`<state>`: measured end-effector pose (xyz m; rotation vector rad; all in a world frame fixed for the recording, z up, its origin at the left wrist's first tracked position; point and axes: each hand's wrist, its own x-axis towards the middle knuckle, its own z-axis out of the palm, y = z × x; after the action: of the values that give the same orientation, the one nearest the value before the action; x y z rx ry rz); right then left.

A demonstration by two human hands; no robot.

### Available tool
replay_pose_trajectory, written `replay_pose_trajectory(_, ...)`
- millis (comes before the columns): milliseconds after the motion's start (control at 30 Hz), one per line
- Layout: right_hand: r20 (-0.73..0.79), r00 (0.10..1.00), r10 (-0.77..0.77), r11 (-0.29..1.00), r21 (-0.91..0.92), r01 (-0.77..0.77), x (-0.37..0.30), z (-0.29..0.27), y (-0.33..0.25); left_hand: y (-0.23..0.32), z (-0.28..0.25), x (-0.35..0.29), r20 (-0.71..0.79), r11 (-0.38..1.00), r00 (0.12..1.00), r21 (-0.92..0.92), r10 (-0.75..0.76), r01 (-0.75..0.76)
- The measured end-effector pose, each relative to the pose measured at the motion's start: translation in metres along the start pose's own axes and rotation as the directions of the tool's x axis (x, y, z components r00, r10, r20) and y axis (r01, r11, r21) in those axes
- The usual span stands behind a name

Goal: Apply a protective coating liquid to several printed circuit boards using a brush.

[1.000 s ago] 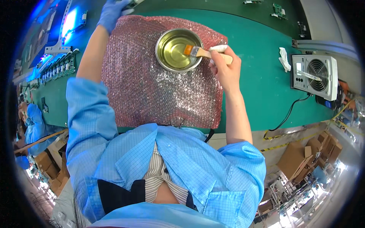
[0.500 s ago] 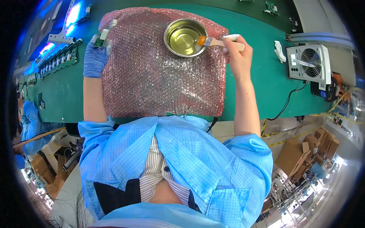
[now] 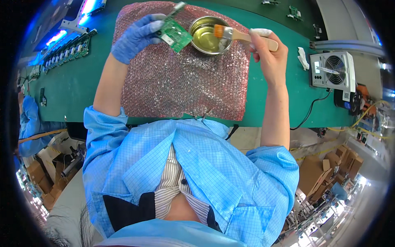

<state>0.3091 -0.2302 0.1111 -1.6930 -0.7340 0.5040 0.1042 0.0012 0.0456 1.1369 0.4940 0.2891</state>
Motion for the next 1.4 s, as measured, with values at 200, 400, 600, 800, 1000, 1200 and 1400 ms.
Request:
replay_pose_trajectory(200, 0.396, 0.911, -0.117, 0.992, 0.089, 0.089, 0.007, 0.02, -0.003, -0.006, 0.015, 0.003, 0.109, 0.994, 0.991, 0.091, -0.072, 0.062)
replay_pose_trajectory(400, 0.493, 0.841, -0.222, 0.972, 0.043, 0.232, 0.012, 0.04, 0.0, -0.001, 0.021, -0.002, 0.151, 0.984, 0.986, 0.17, -0.073, 0.047)
replay_pose_trajectory(600, 0.456, 0.881, -0.128, 0.979, -0.085, 0.187, 0.008, 0.047, -0.002, 0.0, 0.018, -0.002, 0.113, 0.984, 0.993, 0.178, -0.038, 0.017)
replay_pose_trajectory(800, 0.469, 0.883, -0.009, 0.997, -0.058, 0.041, -0.016, 0.041, 0.01, -0.008, 0.014, 0.0, 0.016, 0.99, 1.0, 0.14, 0.007, -0.009)
replay_pose_trajectory(1000, 0.332, 0.93, -0.158, 0.988, 0.053, 0.148, -0.019, 0.048, -0.001, -0.011, 0.014, 0.001, -0.003, 0.981, 0.999, 0.189, 0.035, -0.034)
replay_pose_trajectory(1200, 0.384, 0.859, -0.339, 0.925, -0.031, 0.378, -0.011, 0.069, 0.0, -0.004, 0.023, -0.004, 0.003, 0.969, 0.999, 0.244, 0.04, -0.039)
replay_pose_trajectory(1400, 0.595, 0.783, -0.183, 0.886, -0.245, 0.393, -0.018, 0.057, -0.009, -0.01, 0.016, -0.006, -0.046, 0.969, 0.994, 0.234, 0.095, -0.082)
